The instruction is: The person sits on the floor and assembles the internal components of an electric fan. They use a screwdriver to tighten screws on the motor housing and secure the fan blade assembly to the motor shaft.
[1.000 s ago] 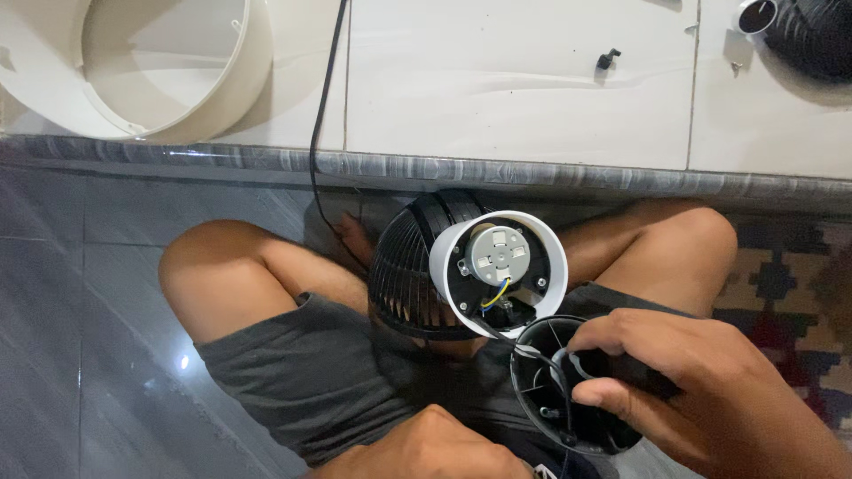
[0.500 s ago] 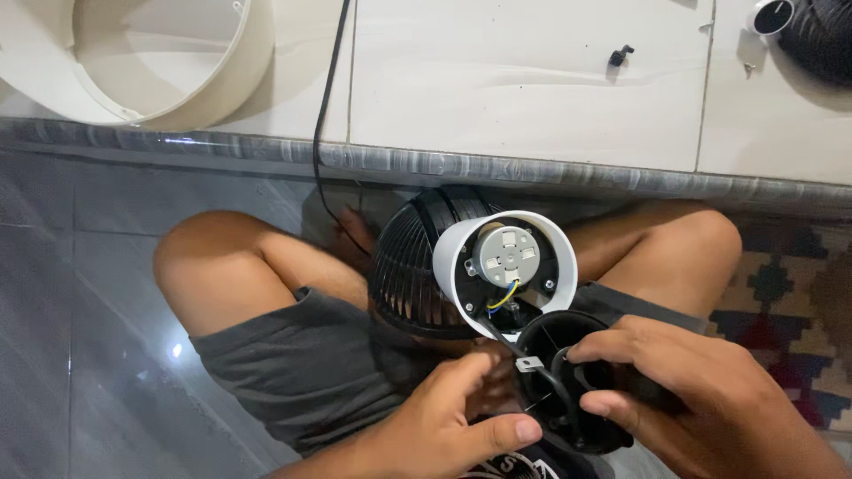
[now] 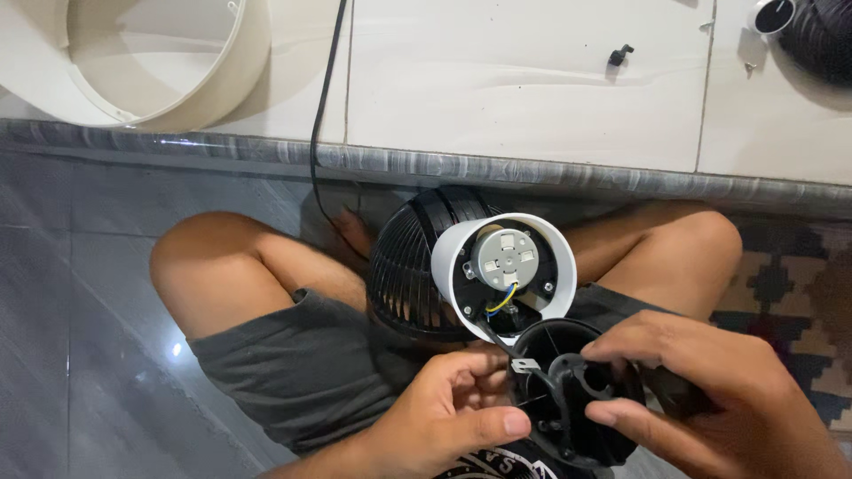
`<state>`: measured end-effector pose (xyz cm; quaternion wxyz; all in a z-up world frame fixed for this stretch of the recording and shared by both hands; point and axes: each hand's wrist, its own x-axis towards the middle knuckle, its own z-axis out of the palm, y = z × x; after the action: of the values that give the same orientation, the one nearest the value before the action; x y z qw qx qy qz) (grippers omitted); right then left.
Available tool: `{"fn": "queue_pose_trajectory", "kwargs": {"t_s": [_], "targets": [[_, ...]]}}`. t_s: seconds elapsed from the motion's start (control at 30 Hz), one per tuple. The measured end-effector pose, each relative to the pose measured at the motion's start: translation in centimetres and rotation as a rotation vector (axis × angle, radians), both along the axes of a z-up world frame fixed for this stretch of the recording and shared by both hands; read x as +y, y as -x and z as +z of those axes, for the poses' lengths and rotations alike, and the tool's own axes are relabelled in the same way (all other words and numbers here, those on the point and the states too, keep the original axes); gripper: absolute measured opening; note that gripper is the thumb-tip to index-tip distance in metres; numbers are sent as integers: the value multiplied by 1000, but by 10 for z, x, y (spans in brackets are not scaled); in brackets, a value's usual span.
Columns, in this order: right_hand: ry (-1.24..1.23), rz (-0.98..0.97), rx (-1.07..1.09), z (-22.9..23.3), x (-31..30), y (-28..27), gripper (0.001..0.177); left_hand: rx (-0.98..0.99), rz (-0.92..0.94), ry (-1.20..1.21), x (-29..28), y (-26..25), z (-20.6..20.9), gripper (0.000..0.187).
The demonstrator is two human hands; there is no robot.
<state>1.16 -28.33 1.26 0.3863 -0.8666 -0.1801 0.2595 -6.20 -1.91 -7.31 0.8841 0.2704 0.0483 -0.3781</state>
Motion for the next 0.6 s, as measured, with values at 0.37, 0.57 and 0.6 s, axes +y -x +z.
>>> {"fn": "queue_pose_trajectory", "kwargs": {"t_s": [0.37,0.57,0.6], "targets": [[-138,105,45,8,3,-18,44,65,-1,39,3,-5,5,52],[-120,130,124,2,3,-19,37,47,5,49,-1,-3,-2,48],[-128,130,130,2,3,-19,37,53,5,54,-1,-2,-3,47]]}}
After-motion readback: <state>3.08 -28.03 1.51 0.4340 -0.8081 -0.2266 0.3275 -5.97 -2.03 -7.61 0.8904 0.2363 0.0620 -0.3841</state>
